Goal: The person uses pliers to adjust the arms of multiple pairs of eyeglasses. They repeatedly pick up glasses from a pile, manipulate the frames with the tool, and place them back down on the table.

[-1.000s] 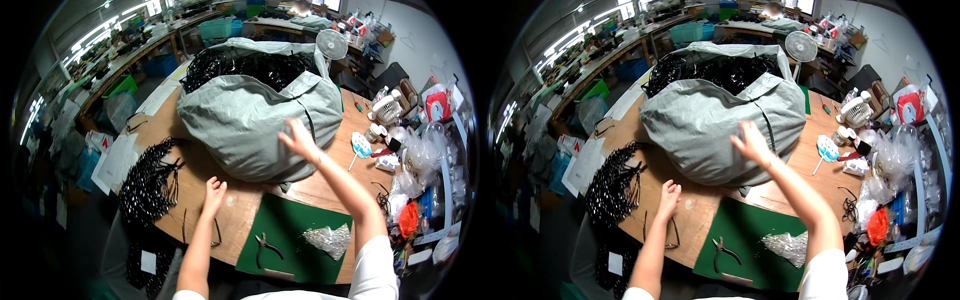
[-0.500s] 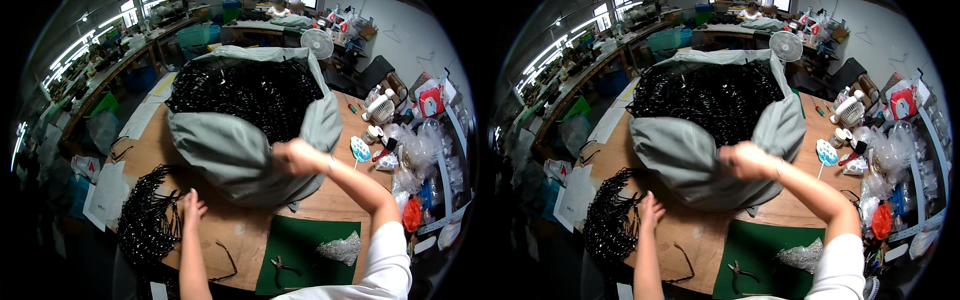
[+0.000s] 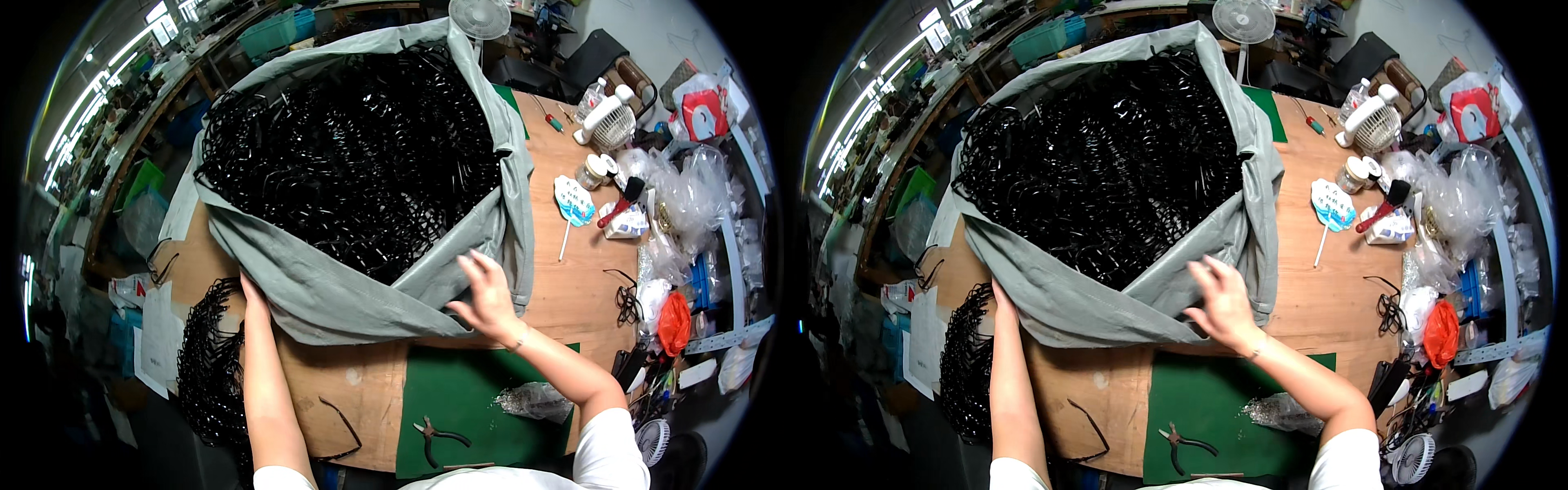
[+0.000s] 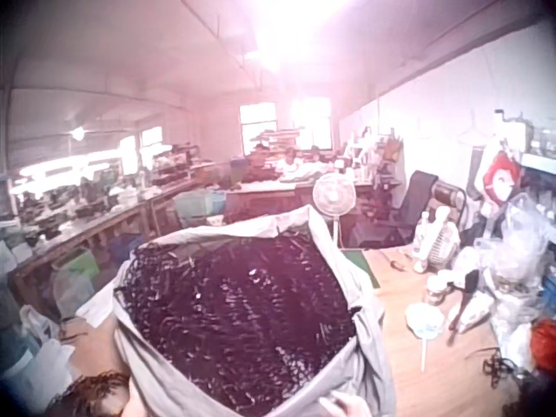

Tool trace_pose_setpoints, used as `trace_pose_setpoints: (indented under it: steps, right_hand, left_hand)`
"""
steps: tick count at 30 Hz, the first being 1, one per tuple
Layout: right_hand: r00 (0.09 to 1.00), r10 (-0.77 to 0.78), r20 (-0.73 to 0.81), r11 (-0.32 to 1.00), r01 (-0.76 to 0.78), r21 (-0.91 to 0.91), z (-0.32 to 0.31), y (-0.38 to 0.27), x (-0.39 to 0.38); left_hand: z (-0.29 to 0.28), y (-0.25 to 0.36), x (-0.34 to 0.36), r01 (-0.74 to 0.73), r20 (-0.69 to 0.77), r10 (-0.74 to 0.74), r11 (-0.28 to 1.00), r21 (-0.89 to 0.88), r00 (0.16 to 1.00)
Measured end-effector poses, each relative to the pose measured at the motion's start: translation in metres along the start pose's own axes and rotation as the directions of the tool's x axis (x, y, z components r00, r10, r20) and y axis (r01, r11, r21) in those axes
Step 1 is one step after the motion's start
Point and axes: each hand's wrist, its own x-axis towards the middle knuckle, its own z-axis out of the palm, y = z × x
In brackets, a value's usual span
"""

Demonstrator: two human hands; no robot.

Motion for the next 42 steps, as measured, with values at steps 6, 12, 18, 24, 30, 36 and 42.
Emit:
trace_pose_setpoints:
  steps: [6,12,18,24,30,36,42]
  right_hand:
    - [0.921,-0.160,0.354,0.981,0.188,-0.046,0.014,0.000,0.032]
    - [0.844,-0.358,0.399,0.932,0.352,0.091,-0.027,0.017,-0.071]
    - [0.879,-0.211,0.427,0.977,0.201,0.070,-0.116,0.035,-0.126]
    - [0.923,-0.138,0.359,0.989,0.148,0.000,-0.168,0.084,-0.184]
    - [0.967,0.139,0.215,0.985,-0.111,-0.134,-0.115,0.099,-0.208]
    - [0.969,0.245,-0.044,0.969,-0.243,0.054,-0.068,0.003,-0.186]
    - [0.948,0.162,0.274,0.986,-0.145,-0.081,-0.038,-0.067,-0.204]
  left_hand:
    - [0.001,-0.013,-0.001,0.109,0.020,-0.108,0.994,-0.024,0.994]
    - [0.072,-0.021,-0.062,0.116,0.061,-0.110,0.986,-0.117,0.992]
    - [0.145,-0.018,-0.168,0.309,0.102,-0.295,0.936,-0.168,0.950]
    - [0.158,-0.070,-0.248,0.356,0.232,-0.312,0.917,-0.181,0.921]
    - [0.131,-0.091,-0.288,0.495,0.287,-0.414,0.804,-0.330,0.864]
    - [0.107,-0.077,-0.276,0.456,0.188,-0.415,0.805,-0.380,0.890]
    - [0.074,-0.077,-0.275,0.393,0.151,-0.364,0.826,-0.403,0.919]
